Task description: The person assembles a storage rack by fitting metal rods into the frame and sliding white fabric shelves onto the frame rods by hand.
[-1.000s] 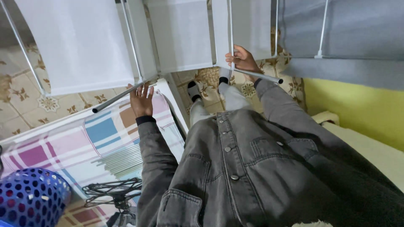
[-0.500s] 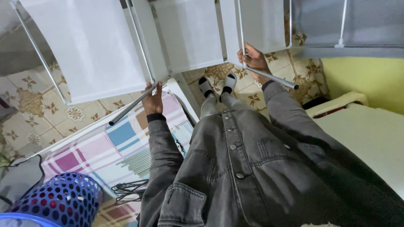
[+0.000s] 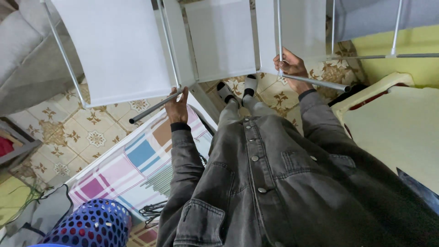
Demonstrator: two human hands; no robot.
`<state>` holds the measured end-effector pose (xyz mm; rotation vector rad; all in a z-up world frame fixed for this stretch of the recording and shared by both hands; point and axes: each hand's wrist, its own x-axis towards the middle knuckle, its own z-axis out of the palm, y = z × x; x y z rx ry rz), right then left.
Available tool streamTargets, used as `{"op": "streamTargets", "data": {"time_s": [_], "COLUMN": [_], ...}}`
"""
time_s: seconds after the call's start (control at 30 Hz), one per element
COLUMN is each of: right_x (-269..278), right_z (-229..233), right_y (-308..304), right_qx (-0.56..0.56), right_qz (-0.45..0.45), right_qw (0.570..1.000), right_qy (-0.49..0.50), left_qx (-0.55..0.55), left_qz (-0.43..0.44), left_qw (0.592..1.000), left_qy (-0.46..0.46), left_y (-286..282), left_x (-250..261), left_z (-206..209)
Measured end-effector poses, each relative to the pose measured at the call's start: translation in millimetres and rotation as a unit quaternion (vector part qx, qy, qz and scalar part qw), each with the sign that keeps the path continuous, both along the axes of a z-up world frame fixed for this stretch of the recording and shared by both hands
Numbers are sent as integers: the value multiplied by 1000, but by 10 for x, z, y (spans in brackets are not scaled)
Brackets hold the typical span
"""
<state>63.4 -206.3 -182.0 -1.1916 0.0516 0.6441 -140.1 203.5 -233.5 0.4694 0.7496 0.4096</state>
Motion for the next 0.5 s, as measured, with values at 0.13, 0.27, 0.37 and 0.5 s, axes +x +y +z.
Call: {"op": "streamTargets", "data": {"time_s": [0.13, 0.27, 0.37, 0.5], "right_x": [-36, -10, -13, 19], "right_z": [-159, -341, -398, -475], "right_y": [-265, -575, -760, -979], "right_qx": [-33, -27, 6, -10], "right_qz": [-9, -9, -29, -35], "right_qw": [999, 999, 999, 999], "right_qy": [-24, -32, -42, -32], "left_qx": [-10, -26, -12, -17], "left_qz": [-25, -20, -24, -42], "left_qw": [999, 996, 999, 998], "left_qy": [37, 86, 47, 47], "left_y": [-162, -394, -587, -757], "left_x": [75, 217, 261, 337], "left_z": [-168, -349, -429, -508]}}
